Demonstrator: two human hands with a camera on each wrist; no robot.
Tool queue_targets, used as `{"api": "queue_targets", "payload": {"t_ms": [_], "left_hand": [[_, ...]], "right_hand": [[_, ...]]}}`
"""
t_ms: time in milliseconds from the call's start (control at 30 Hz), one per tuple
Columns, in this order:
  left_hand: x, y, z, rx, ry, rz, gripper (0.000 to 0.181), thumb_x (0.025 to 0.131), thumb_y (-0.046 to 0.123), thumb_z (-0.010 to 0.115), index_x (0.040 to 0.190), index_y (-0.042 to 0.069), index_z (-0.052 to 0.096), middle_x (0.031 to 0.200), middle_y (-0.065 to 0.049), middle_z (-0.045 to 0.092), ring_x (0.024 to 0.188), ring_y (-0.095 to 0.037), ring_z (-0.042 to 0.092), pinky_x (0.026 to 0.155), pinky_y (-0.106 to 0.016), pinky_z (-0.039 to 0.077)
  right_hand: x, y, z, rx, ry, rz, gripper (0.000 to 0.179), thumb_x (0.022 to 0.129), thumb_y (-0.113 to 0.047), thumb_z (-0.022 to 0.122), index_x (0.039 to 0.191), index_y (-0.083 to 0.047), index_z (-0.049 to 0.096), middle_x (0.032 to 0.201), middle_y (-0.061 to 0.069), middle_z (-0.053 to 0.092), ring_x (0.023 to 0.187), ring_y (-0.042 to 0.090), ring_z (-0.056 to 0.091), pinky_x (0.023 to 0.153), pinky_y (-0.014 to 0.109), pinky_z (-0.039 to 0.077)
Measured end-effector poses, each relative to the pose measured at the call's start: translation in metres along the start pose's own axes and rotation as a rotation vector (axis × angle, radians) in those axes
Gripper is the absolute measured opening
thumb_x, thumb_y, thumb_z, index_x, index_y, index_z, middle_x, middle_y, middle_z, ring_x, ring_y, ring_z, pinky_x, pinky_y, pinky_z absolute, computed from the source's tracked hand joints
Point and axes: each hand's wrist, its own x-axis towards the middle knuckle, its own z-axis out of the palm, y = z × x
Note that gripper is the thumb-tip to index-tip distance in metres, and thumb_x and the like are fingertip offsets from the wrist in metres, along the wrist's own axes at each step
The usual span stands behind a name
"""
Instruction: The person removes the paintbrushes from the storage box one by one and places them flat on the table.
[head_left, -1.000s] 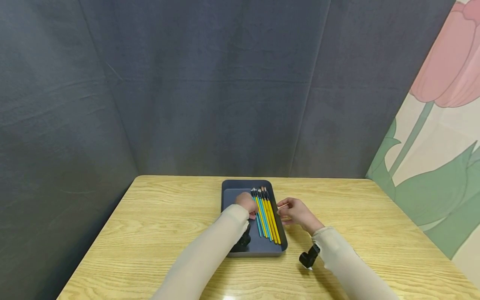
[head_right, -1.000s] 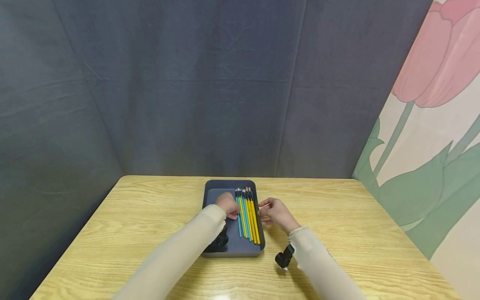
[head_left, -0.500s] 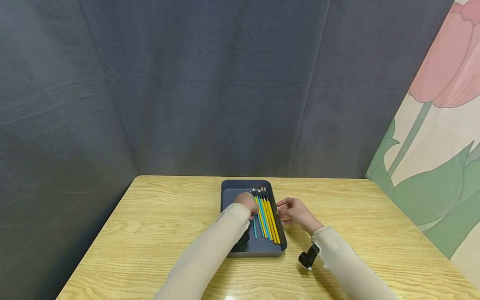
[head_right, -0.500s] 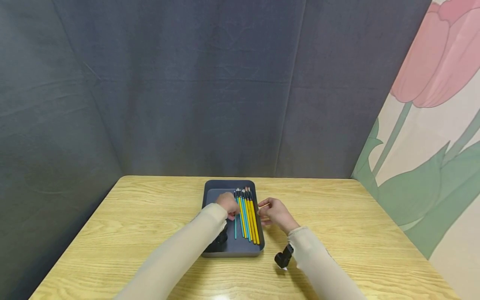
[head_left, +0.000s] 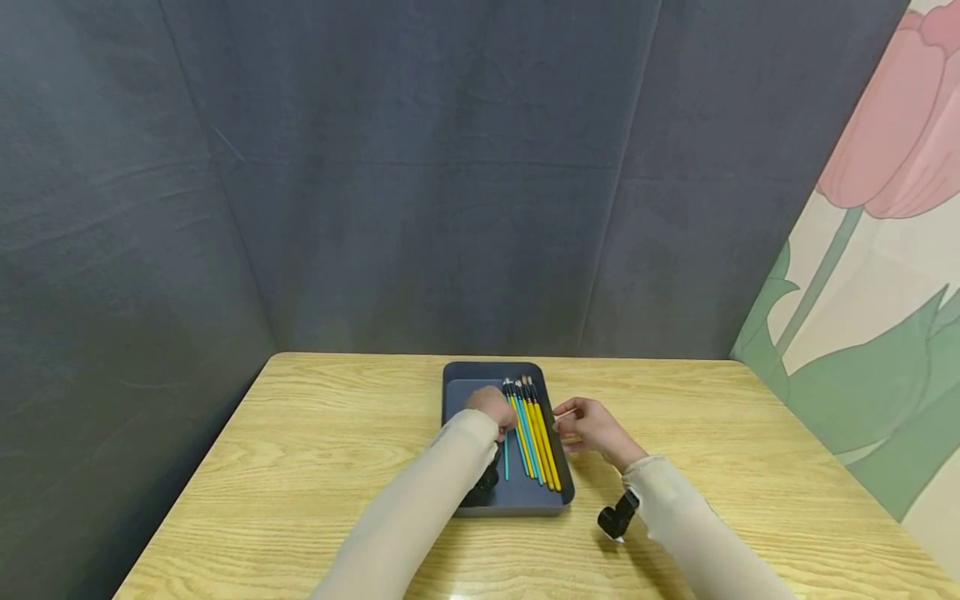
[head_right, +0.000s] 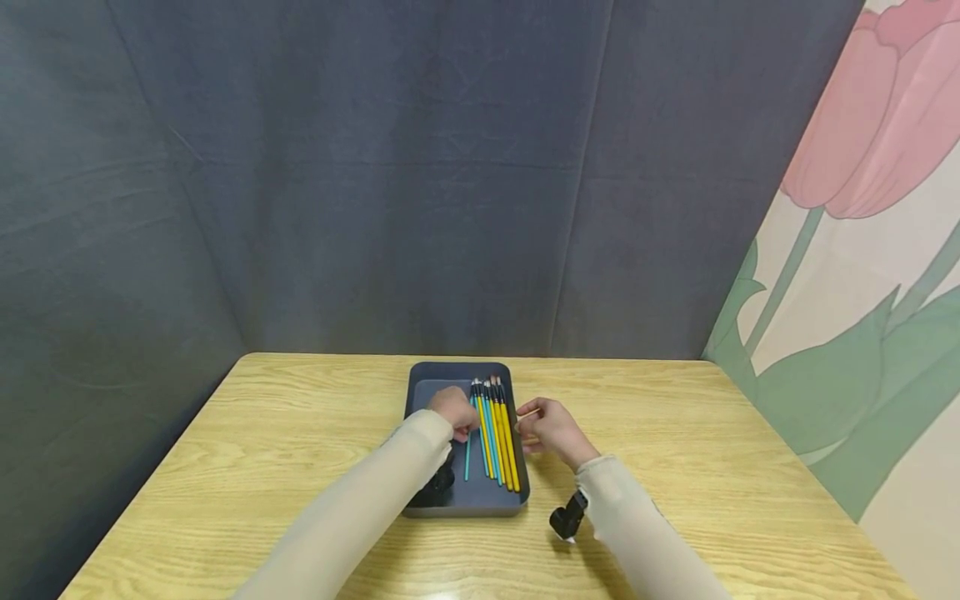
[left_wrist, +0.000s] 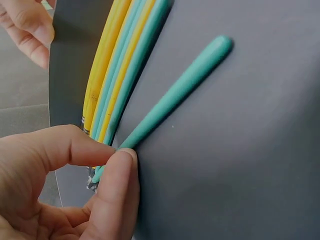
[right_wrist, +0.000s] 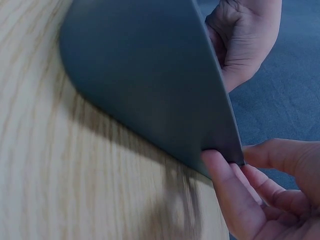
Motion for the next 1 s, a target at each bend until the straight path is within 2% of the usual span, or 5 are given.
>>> {"api": "queue_targets", "payload": {"t_ms": [167, 500, 667, 867, 1000], "left_hand": [[0.002, -0.005, 0.0, -0.139, -0.024, -0.015, 0.037, 0.076, -0.001, 0.063, 0.047, 0.014, 0.045, 0.044, 0.0, 0.042, 0.035, -0.011, 0.044, 0.033, -0.02, 0.037], [0.015, -0.018, -0.001, -0.401, -0.087, -0.042, 0.01, 0.075, -0.001, 0.065, 0.066, 0.002, 0.062, 0.055, -0.005, 0.054, 0.044, -0.014, 0.053, 0.043, -0.022, 0.053], [0.011, -0.021, -0.005, -0.529, -0.128, -0.054, 0.005, 0.074, -0.003, 0.063, 0.078, -0.001, 0.062, 0.061, -0.005, 0.055, 0.05, -0.013, 0.055, 0.049, -0.022, 0.056], [0.002, -0.019, -0.016, -0.617, -0.207, -0.047, 0.002, 0.08, -0.001, 0.061, 0.078, -0.002, 0.062, 0.06, -0.002, 0.055, 0.05, -0.009, 0.056, 0.05, -0.017, 0.054], [0.006, -0.022, -0.024, -0.675, -0.242, -0.05, 0.001, 0.081, 0.0, 0.062, 0.082, -0.001, 0.062, 0.061, -0.001, 0.057, 0.051, -0.007, 0.059, 0.053, -0.016, 0.056]], "right_hand": [[0.001, 0.002, 0.0, 0.0, -0.001, -0.009, 0.026, 0.091, 0.004, 0.057, 0.116, 0.011, 0.051, 0.091, 0.014, 0.061, 0.074, 0.015, 0.061, 0.067, 0.035, 0.061], [0.003, 0.003, -0.001, -0.002, -0.004, -0.012, 0.028, 0.091, 0.003, 0.059, 0.116, 0.01, 0.051, 0.092, 0.014, 0.06, 0.075, 0.017, 0.061, 0.067, 0.036, 0.061], [0.003, 0.003, -0.002, 0.001, -0.009, -0.014, 0.029, 0.09, 0.002, 0.06, 0.117, 0.01, 0.051, 0.091, 0.014, 0.06, 0.076, 0.017, 0.06, 0.067, 0.037, 0.061], [0.002, 0.003, -0.001, 0.001, -0.003, -0.009, 0.028, 0.09, 0.003, 0.06, 0.116, 0.01, 0.052, 0.091, 0.013, 0.06, 0.074, 0.017, 0.06, 0.066, 0.036, 0.061], [0.003, 0.002, -0.001, -0.006, 0.004, -0.004, 0.027, 0.09, 0.003, 0.059, 0.116, 0.009, 0.052, 0.092, 0.013, 0.06, 0.075, 0.017, 0.06, 0.066, 0.035, 0.061]]}}
